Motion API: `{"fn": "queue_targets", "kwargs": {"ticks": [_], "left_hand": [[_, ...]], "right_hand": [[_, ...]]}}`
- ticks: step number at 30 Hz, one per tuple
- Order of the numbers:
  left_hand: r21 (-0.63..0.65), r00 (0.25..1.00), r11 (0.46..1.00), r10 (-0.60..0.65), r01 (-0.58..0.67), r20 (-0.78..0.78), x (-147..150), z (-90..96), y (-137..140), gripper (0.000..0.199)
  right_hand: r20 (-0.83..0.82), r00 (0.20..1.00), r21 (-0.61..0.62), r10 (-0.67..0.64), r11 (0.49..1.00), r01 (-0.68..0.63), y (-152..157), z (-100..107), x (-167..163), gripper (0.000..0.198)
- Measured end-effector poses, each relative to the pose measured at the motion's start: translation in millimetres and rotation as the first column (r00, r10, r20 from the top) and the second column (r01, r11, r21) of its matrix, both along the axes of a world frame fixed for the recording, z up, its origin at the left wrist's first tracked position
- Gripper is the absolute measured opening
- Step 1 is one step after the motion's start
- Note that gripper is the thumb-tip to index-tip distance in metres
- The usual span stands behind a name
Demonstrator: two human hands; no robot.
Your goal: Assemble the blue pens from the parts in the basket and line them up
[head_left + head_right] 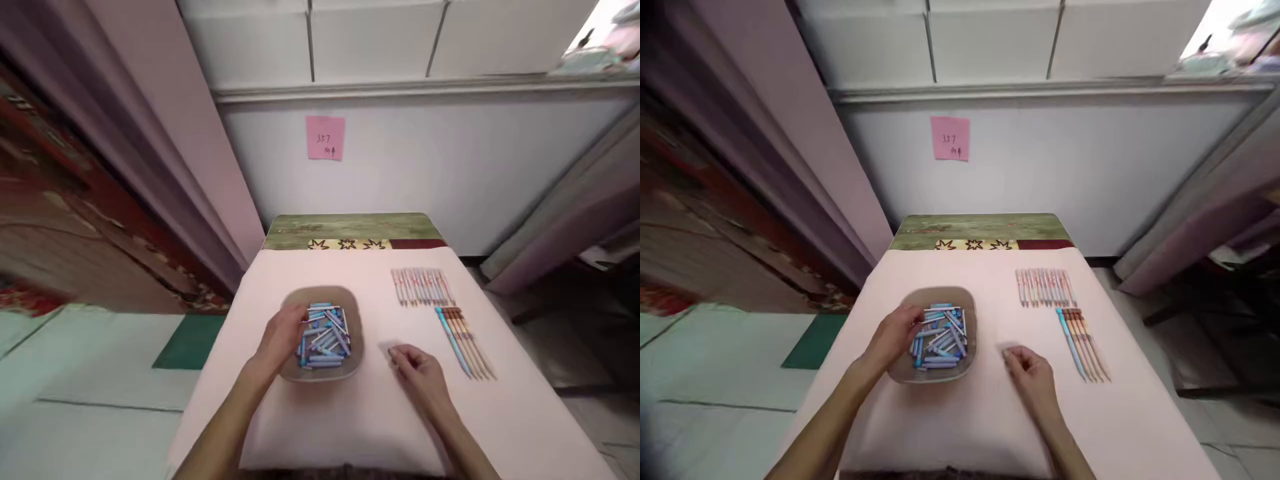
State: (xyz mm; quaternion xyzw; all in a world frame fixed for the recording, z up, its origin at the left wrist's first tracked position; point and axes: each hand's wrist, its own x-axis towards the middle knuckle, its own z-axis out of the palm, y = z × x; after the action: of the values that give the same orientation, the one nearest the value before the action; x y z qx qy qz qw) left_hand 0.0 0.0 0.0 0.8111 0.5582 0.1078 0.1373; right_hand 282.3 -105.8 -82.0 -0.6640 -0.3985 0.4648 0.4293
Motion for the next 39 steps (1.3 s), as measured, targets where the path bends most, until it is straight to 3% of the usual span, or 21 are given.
{"fn": "queue_targets", "kwargs": {"ticks": [4, 10, 15, 20, 22, 24, 27, 39], "left_hand": [[0.035, 0.999, 0.999, 0.034, -0.033, -0.005, -14, 3.7, -6, 0.018], [0.233, 0.963, 0.936, 0.246, -0.265, 0.107, -37, 14.4, -4, 0.011], [0.195, 0.979, 0.96, 0.204, -0.201, 0.006, -30, 9.1, -7, 0.013], [0.251, 0.951, 0.937, 0.282, -0.244, -0.125, -24, 8.6, -5, 0.019], [0.217, 0.959, 0.961, 0.213, -0.171, -0.186, -23, 9.5, -5, 0.02], [0.127, 0.955, 0.992, 0.053, -0.016, -0.292, -18, 7.8, -6, 0.021], [0.014, 0.899, 0.99, -0.12, 0.138, -0.421, -8, 0.2, -10, 0.024], [-0.059, 0.816, 0.976, -0.208, 0.21, -0.539, 11, -17.7, 4, 0.023]], "right_hand": [[0.051, 0.997, 0.044, -0.06, 0.997, 0.057, 5, 17, 7, 0.037], [0.012, 1.0, 0.058, -0.004, 0.998, 0.003, 8, 24, -7, 0.038], [-0.01, 0.999, 0.067, 0.032, 0.997, -0.031, 9, 21, -16, 0.038], [0.002, 1.0, 0.041, 0.006, 0.999, -0.006, 5, 24, -11, 0.038], [0.011, 1.0, 0.025, -0.006, 1.0, 0.005, 3, 25, -8, 0.038], [0.018, 1.0, 0.013, -0.017, 1.0, 0.016, 1, 25, -6, 0.038], [0.017, 1.0, 0.022, -0.011, 1.0, 0.011, 0, 25, -7, 0.039], [0.007, 1.0, 0.059, 0.017, 0.998, -0.017, -5, 28, -5, 0.036]]}}
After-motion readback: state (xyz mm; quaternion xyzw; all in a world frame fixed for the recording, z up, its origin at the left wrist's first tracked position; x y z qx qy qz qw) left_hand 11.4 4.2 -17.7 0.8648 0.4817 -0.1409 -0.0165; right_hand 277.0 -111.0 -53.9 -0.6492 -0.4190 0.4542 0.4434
